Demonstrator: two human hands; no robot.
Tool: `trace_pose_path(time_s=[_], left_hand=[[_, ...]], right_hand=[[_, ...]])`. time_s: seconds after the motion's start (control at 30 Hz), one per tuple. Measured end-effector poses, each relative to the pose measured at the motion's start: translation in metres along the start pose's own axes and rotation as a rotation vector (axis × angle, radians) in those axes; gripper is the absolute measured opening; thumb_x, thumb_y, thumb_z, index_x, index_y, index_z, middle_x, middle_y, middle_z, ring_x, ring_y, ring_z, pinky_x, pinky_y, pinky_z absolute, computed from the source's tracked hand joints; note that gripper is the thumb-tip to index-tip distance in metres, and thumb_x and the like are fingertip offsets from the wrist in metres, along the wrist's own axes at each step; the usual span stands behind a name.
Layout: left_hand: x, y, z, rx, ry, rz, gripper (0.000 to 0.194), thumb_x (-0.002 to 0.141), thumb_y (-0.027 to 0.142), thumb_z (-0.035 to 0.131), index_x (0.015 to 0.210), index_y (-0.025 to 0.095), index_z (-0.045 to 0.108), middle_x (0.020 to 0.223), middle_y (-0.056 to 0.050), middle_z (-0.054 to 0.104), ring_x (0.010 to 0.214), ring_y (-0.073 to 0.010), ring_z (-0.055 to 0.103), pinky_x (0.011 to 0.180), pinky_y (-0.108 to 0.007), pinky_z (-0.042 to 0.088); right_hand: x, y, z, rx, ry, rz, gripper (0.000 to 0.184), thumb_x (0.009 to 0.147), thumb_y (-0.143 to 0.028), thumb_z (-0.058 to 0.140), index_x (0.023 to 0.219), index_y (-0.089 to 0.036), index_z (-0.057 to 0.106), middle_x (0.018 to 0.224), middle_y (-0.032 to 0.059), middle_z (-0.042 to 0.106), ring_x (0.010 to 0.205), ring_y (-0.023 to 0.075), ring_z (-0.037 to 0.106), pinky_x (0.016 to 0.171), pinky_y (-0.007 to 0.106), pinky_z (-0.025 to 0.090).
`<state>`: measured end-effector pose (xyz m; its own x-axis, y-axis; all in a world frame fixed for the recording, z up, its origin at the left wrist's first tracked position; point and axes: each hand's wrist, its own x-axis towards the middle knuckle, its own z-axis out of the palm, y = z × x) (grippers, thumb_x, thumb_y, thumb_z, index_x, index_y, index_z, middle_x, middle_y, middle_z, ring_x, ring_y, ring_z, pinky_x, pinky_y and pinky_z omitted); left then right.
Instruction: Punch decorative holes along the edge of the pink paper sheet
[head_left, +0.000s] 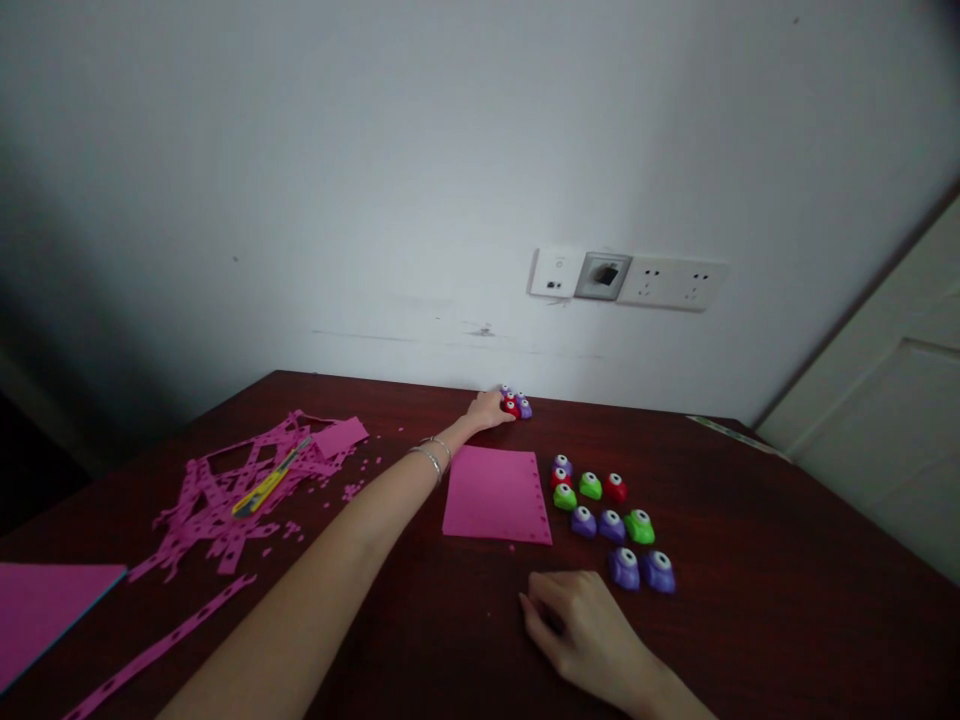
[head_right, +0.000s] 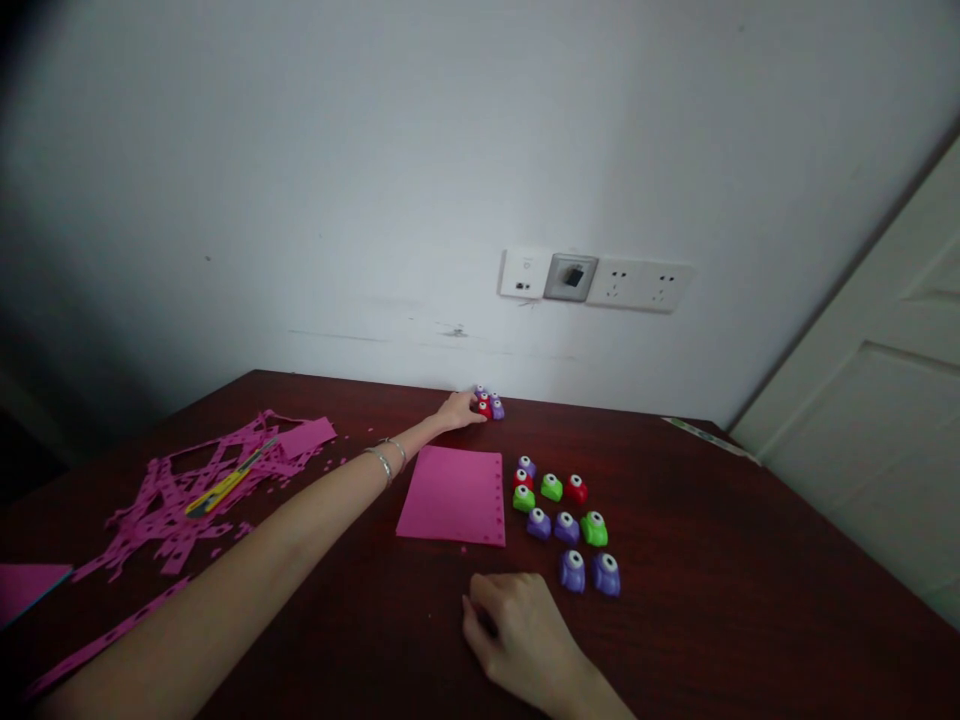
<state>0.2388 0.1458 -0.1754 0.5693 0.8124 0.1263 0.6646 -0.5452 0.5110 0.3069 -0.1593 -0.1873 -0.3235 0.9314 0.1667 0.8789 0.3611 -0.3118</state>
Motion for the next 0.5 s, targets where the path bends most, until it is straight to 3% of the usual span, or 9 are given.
trace_pose_path(time_s=[0.23, 0.5], left_hand=[[0.011, -0.006, 0.005, 0.011, 0.006, -0.021, 0.027, 0.063, 0.040, 0.069, 0.081, 0.019, 0.062, 0.086, -0.003, 0.066, 0.086, -0.0190, 0.059, 0.078, -0.027, 0.043], [0.014, -0.009, 0.008, -0.010, 0.043, 0.008, 0.028, 0.062, 0.041, 0.070, 0.079, 0.020, 0.065, 0.090, -0.004, 0.066, 0.087, -0.0200, 0.058, 0.078, -0.029, 0.042]], right_hand=[[0.003, 0.003, 0.002, 0.027, -0.008, 0.003, 0.023, 0.084, -0.020, 0.038, 0.062, -0.019, 0.040, 0.057, -0.0029, 0.053, 0.050, 0.0081, 0.045, 0.052, 0.025, 0.022], [0.003, 0.005, 0.002, 0.041, -0.003, 0.018, 0.023, 0.085, -0.022, 0.038, 0.062, -0.019, 0.039, 0.057, -0.0029, 0.052, 0.050, 0.0084, 0.044, 0.052, 0.024, 0.022]])
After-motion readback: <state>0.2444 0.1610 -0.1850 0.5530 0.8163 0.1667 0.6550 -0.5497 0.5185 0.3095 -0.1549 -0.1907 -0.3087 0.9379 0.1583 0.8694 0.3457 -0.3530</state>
